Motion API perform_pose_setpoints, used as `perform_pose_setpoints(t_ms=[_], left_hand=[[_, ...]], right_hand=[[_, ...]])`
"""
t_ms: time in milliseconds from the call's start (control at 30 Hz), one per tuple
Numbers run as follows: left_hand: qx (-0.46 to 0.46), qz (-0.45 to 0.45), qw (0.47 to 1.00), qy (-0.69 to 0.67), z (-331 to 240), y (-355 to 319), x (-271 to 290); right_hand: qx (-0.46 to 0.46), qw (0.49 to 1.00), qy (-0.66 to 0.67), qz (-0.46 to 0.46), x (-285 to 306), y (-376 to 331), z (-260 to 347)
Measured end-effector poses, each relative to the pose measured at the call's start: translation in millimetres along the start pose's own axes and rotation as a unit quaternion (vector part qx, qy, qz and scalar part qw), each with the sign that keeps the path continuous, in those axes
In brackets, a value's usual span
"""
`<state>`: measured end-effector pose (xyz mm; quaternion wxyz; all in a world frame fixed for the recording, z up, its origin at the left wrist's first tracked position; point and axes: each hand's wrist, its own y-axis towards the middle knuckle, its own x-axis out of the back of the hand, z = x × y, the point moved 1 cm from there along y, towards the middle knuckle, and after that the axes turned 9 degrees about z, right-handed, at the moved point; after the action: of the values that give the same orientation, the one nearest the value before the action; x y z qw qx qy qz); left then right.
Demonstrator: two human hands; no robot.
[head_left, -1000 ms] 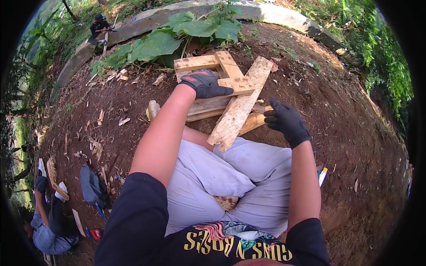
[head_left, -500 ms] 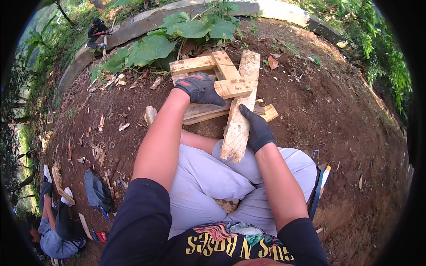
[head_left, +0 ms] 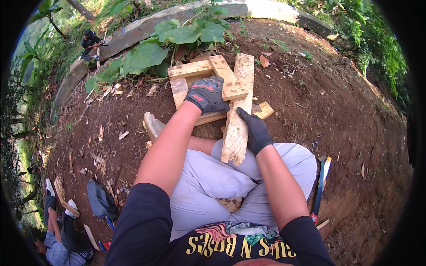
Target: The person sits on the ground and assembles a small wooden structure using planks, a hammer, and nails. They position the planks, hammer nails into the wood to secure the joints, and adjust the pieces to form a frame.
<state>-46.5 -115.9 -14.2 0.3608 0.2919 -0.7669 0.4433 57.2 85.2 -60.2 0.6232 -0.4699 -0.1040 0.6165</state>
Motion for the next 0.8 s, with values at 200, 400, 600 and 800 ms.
perform_pose_setpoints(t_ms=[200, 400, 600, 800], left_hand=[[-0.036, -0.012, 0.999, -0.01, 8, 14, 0], [-0.017, -0.003, 1.0, -0.022, 7, 26, 3], [0.012, -0.021, 1.0, -0.012, -2, 27, -10], [0.035, -0.014, 0.998, -0.051, -10, 26, -5]], right_hand=[[0.006, 0.989, -0.145, -0.038, 20, 0, 21], [-0.037, 0.997, -0.062, -0.026, 17, 1, 36], [0.031, 0.93, -0.302, -0.207, 7, 12, -3], [0.014, 0.956, -0.25, -0.15, 16, 7, 24]])
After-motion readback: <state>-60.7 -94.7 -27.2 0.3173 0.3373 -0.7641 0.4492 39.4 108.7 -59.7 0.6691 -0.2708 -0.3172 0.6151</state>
